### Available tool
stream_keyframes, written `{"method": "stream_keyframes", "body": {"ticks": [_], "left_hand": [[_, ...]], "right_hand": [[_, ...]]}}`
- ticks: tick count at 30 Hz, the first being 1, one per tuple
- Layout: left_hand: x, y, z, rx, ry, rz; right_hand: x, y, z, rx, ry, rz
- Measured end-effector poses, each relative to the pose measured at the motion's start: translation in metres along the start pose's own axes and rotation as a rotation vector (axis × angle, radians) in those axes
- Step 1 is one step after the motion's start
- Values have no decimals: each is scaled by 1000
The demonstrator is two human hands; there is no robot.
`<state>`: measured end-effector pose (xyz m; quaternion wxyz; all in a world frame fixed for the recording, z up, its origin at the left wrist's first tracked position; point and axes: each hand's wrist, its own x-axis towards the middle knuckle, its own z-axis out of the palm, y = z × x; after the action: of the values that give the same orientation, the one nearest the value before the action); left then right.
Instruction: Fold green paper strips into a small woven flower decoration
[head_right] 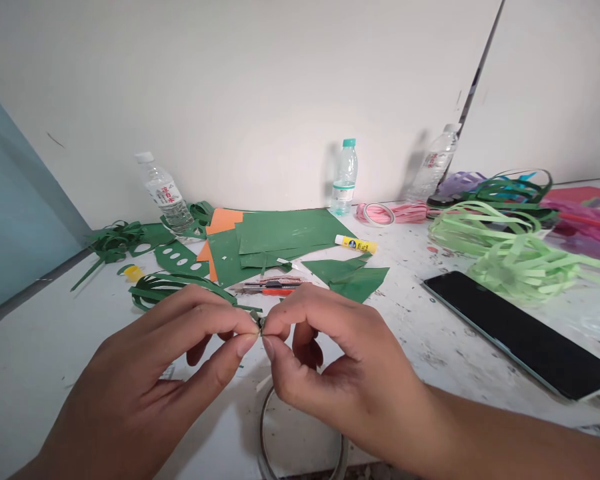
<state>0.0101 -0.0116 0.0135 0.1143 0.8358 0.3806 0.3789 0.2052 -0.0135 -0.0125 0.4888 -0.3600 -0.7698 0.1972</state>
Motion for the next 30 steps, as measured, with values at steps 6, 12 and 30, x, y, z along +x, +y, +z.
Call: {"method": "stream_keyframes", "body": {"ticks": [6, 12, 30], "left_hand": [[-1, -2, 1, 3, 3, 23], [-3, -5, 2, 13, -4, 25], [-2, -1, 3, 22, 0, 2]], "right_hand": [[-1, -1, 1, -23, -4, 1], [0, -2, 0, -51, 2, 37], [0, -2, -1, -143, -1, -77]]}}
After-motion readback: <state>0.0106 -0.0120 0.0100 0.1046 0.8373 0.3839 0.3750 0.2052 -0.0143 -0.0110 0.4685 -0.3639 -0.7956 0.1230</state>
